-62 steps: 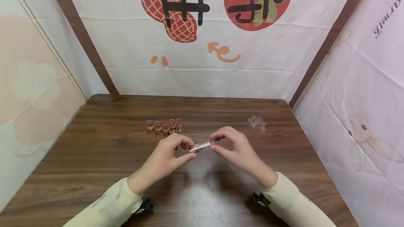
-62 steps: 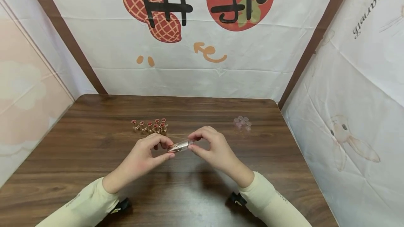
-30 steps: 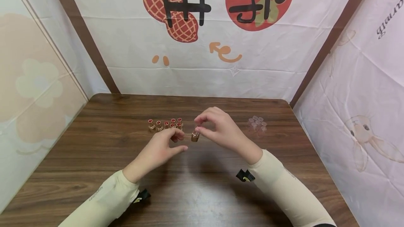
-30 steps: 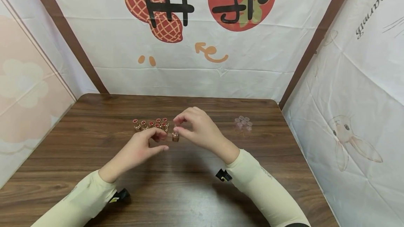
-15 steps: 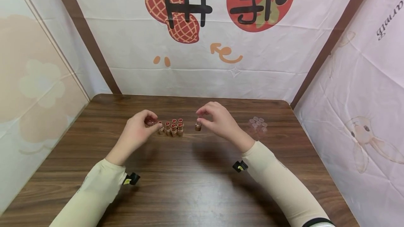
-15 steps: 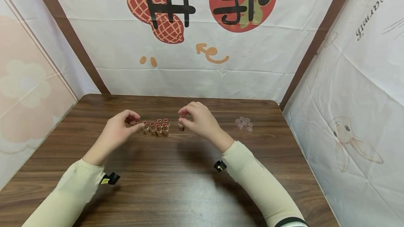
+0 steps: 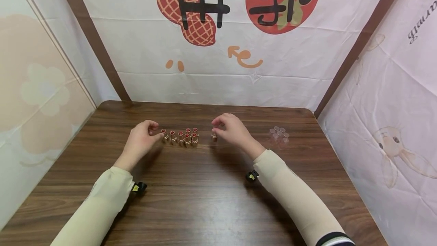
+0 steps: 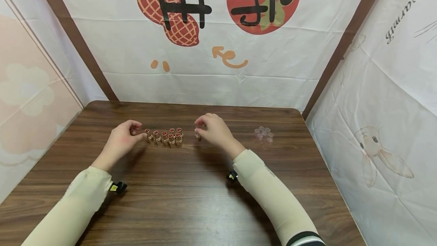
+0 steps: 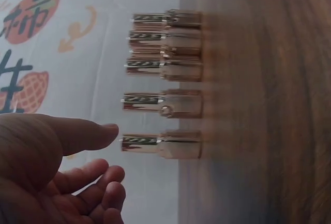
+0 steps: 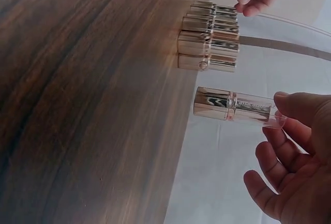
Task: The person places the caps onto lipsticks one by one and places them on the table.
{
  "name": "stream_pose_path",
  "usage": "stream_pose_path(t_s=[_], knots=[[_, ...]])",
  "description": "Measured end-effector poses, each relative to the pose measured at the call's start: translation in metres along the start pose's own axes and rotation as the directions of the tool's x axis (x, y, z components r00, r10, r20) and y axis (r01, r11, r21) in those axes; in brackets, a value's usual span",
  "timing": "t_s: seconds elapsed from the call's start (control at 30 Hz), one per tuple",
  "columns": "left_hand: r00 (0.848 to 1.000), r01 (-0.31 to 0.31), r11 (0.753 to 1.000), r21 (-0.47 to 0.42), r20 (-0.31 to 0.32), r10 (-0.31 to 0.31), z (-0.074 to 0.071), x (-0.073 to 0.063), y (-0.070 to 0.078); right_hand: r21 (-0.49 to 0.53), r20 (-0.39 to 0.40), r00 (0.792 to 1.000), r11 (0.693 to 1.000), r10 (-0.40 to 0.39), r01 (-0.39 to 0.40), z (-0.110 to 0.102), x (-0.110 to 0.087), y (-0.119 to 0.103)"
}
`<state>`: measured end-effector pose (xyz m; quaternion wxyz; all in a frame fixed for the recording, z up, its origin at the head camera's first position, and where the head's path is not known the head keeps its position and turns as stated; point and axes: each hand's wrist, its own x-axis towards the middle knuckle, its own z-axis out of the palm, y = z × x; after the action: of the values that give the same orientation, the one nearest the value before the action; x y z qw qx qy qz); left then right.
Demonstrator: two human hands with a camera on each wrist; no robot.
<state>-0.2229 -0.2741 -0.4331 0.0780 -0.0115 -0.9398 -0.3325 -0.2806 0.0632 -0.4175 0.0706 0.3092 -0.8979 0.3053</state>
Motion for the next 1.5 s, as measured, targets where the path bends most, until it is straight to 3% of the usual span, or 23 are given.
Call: stream_pose_path(t_s=[0.43,0.67,1.0,1.5], knots=[[1.0,0.025,0.999,0.024,0.013,-0.025,0.02,0.004,-0.013,-0.029,0.077,0.996,0.999,0.048,-0.046,0.011,0.016,0.001],[0.999,0.029,0.999,0.029,0.024,-0.03,0.025,0.003,-0.016,-0.024,0.115,0.991,0.997,0.073,-0.071,0.015,0.021,0.003],[1.0,0.015,0.999,0.029,-0.011,-0.015,0.027,0.004,-0.016,-0.043,0.11,0.989,0.995,0.096,-0.091,0.02,0.022,0.006],[0.998,0.022,0.999,0.043,0.064,-0.025,0.033,0.008,-0.019,-0.107,0.131,0.987,0.991,0.09,-0.076,0.017,0.02,0.003]])
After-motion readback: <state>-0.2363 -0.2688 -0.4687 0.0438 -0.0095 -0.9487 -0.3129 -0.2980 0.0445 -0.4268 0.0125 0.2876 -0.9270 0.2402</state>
